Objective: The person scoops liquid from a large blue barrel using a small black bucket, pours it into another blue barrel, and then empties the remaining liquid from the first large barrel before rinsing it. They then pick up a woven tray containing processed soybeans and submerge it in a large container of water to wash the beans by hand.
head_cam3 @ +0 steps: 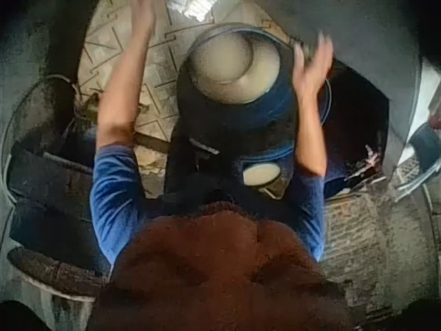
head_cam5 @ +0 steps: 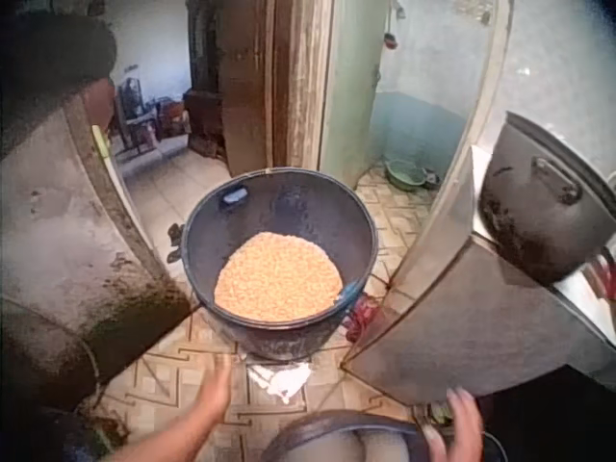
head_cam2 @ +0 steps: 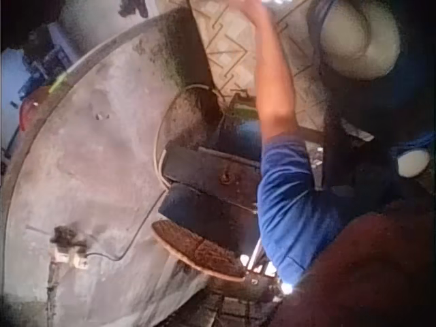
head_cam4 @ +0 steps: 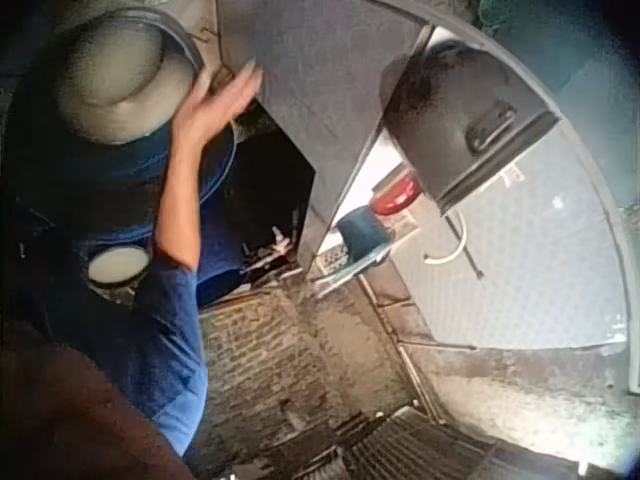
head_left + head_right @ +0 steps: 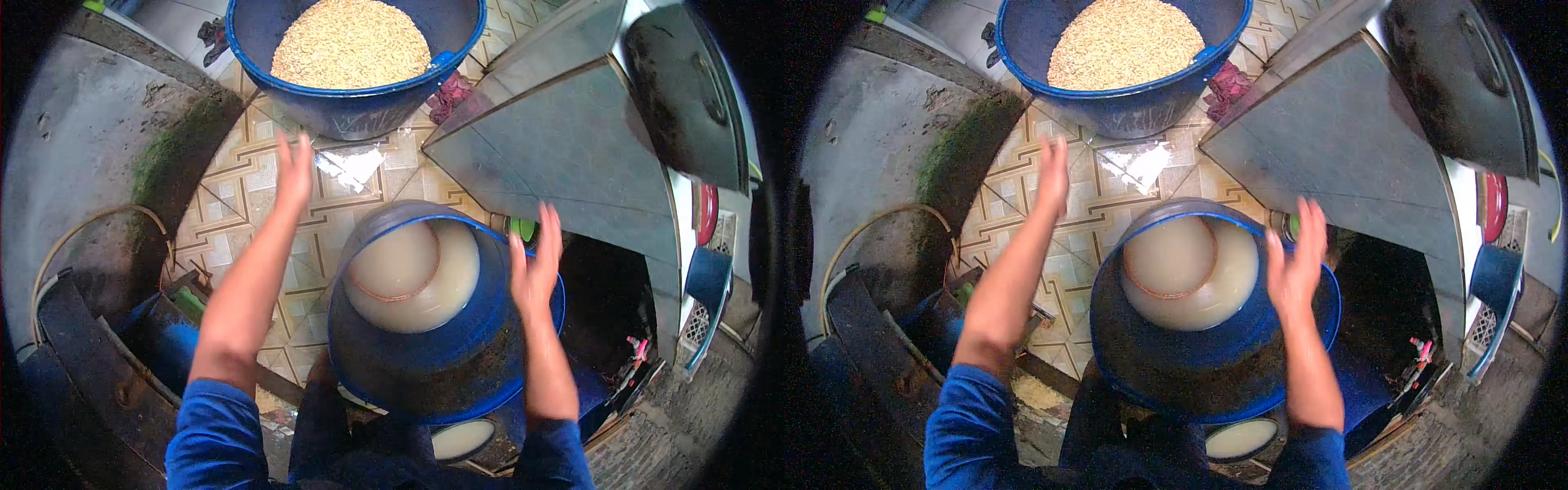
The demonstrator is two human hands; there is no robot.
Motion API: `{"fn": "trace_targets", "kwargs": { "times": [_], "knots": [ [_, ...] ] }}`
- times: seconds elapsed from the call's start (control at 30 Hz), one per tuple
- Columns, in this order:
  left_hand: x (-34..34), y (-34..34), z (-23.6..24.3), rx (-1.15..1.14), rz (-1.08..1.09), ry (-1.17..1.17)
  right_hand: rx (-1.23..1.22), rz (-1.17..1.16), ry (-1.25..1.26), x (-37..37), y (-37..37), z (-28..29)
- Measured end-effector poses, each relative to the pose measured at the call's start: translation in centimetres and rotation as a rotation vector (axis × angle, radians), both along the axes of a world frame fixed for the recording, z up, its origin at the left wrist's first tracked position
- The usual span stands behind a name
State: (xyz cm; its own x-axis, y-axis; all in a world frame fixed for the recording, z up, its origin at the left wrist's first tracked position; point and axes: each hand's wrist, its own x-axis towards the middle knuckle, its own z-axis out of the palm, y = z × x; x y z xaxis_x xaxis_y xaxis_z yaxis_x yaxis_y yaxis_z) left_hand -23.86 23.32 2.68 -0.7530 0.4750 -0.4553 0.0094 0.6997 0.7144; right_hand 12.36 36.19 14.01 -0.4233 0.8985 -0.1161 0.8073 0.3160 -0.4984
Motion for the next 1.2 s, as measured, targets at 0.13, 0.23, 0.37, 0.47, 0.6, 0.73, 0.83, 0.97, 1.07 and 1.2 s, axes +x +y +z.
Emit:
{"fn": "trace_targets", "kwargs": {
  "times": [0.13,0.23,0.37,0.47,0.6,0.73,0.83,0.97,1.07,1.2],
  "knots": [
    [11.5,-10.9,5.6,-0.142,-0.4,-0.303,0.027,-0.296,-0.341,17.9,-10.9,1.5],
    [15.3,-11.2,8.5,-0.219,-0.378,-0.142,-0.152,-0.605,-0.577,29.5,-18.7,0.3],
    [16.2,-10.7,8.2,-0.388,-0.318,0.139,-0.535,-0.962,-0.276,36.6,-23.7,-3.6],
    [15.7,-11.1,8.0,-0.454,-0.342,0.195,-0.635,-0.895,-0.363,40.4,-24.3,-4.9],
    [14.8,-10.9,8.0,-0.477,-0.387,0.26,-0.461,-0.807,-0.385,41.4,-24.7,-7.5],
    [14.1,-10.9,7.0,-0.443,-0.42,0.311,-0.5,-0.762,-0.52,44.0,-25.0,-9.0],
    [12.9,-9.7,6.3,-0.389,-0.475,0.329,-0.373,-0.689,-0.673,43.8,-26.9,-9.2],
    [9.8,-5.7,5.5,-0.358,-0.62,0.335,-0.242,-0.699,-0.74,40.0,-33.5,-8.3],
    [8.1,-0.3,3.3,-0.282,-0.761,0.314,-0.244,-0.838,-0.604,39.5,-39.3,-8.8],
    [5.7,3.5,2.8,-0.3,-0.906,0.329,-0.468,-1.085,-0.122,30.5,-44.4,-6.7]
  ]
}}
